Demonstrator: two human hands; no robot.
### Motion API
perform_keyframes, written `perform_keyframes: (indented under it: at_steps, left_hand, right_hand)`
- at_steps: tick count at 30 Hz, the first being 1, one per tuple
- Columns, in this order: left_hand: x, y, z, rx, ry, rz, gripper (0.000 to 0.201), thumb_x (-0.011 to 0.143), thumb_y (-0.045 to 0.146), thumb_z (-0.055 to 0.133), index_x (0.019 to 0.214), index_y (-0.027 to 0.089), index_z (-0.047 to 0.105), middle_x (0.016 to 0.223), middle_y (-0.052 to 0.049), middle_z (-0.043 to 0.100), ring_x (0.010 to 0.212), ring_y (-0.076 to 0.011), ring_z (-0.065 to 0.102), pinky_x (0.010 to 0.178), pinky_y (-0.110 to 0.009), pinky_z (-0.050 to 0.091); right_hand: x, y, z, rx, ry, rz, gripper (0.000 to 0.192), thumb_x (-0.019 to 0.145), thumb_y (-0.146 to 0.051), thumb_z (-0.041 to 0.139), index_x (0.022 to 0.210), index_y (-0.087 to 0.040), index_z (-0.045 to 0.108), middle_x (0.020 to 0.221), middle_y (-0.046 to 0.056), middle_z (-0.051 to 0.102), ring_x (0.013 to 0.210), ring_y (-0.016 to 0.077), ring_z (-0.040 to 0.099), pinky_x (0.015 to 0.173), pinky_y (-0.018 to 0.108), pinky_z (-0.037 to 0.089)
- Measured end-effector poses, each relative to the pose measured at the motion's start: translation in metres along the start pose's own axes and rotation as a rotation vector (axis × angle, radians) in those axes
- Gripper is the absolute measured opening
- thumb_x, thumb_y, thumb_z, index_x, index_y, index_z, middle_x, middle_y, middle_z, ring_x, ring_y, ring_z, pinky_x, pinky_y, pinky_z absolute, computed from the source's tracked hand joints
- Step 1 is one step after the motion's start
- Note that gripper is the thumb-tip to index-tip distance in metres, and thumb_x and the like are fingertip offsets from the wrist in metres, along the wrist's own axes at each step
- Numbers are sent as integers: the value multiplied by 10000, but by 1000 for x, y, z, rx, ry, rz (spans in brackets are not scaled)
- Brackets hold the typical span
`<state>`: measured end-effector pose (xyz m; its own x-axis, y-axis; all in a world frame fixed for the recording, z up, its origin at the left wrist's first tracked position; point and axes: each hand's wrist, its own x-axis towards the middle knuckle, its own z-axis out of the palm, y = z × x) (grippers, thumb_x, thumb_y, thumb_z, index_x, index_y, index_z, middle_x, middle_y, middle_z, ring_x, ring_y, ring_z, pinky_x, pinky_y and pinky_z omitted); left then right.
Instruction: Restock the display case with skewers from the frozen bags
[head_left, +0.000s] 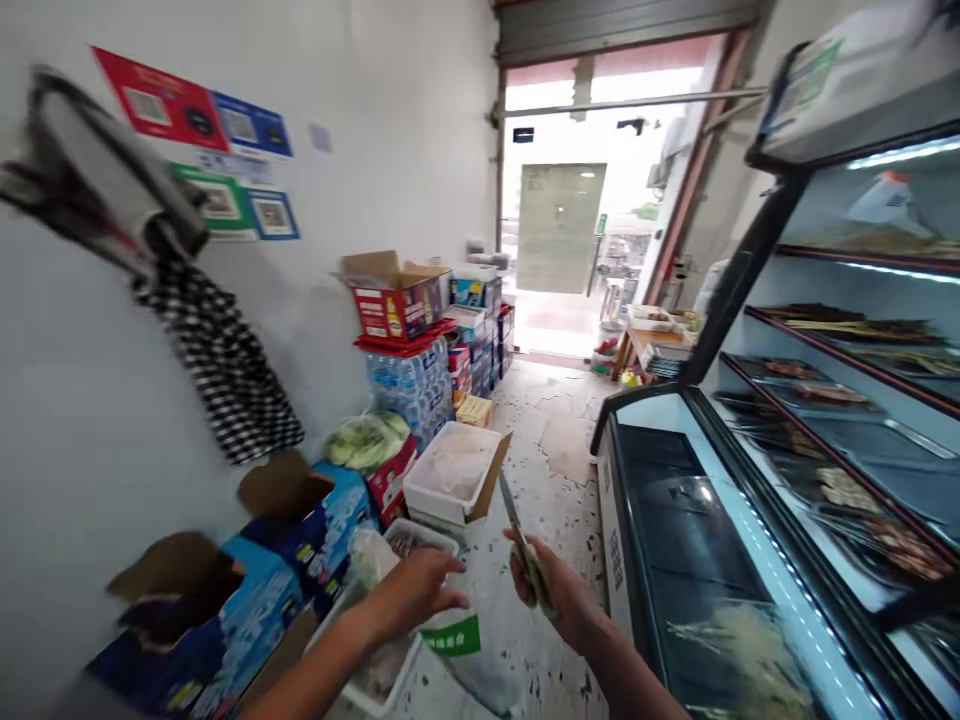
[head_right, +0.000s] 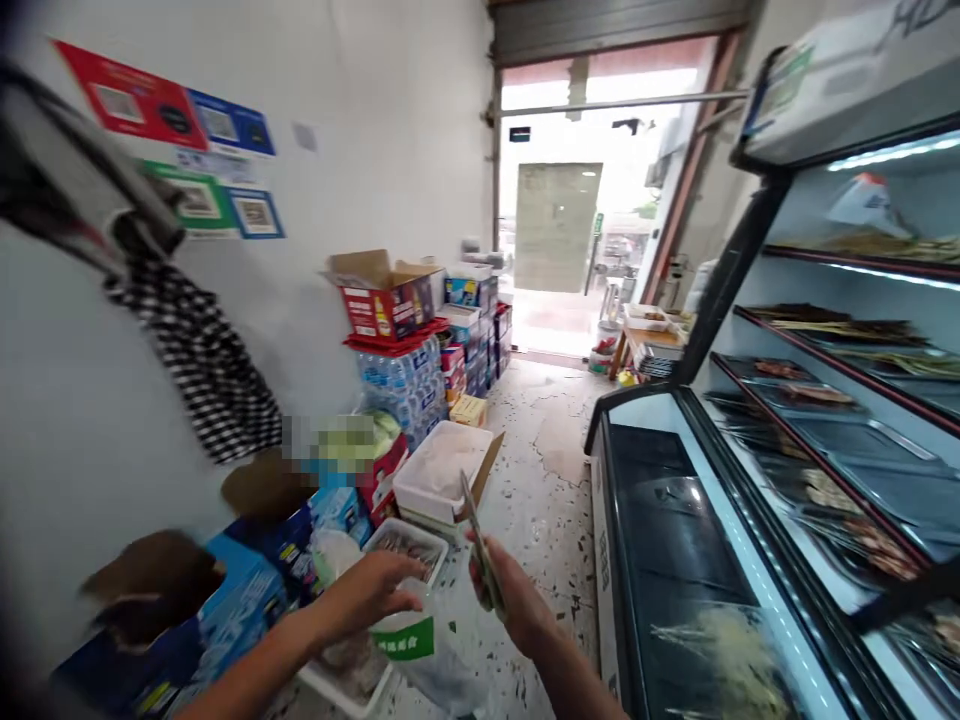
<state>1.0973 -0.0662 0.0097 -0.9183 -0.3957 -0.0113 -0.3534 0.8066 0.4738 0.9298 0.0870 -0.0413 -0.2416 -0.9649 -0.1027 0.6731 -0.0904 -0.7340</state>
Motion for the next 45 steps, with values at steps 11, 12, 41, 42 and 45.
perform_keyframes:
  at_steps: [11, 12, 41, 42, 45]
  left_hand:
    - [305, 19, -17, -117, -107, 524, 342, 863, 383, 462, 688, 157, 649, 611, -1, 609, 580, -107, 526, 583, -194, 361]
    - [331, 19, -21, -111, -80, 559, 346, 868, 386, 455, 679, 157, 634, 588, 10, 579, 562, -99, 499, 573, -194, 346]
    - [992, 65, -68, -38, -315, 990, 365, 911, 396, 372, 719, 155, 568, 567, 30, 479, 526, -73, 420, 534, -178, 314]
    - [1011, 64, -66, -46, -334, 992, 362, 913, 391, 369, 722, 156, 567, 575, 29, 487, 529, -72, 426, 536, -175, 318]
    - [1065, 67, -60, -39, -392, 1046, 357, 920, 378, 356, 729, 158, 563, 587, 24, 508, 525, -72, 439, 530, -178, 316]
  right_hand:
    - [64, -111, -141, -15, 210, -165, 505, 732, -327, 626, 1211, -253, 483, 904, 22, 555, 685, 91, 506, 635, 235, 392]
    - [75, -125, -147, -154, 246, -180, 540, 723, -374, 637, 1221, -250, 467, 879, 16, 543, 663, 93, 487, 611, 238, 384]
    - [412, -565, -415, -1726, 462, -143, 405, 687, -555, 617, 806, -168, 643, 591, -35, 538, 548, 83, 433, 508, 199, 262]
    - [422, -578, -424, -1752, 456, -151, 404, 685, -547, 621, 830, -171, 646, 626, -25, 567, 572, 90, 458, 521, 202, 270]
    - [454, -608, -443, -1828, 494, -180, 468, 663, -542, 638, 980, -198, 630, 832, 24, 641, 722, 142, 551, 597, 218, 321]
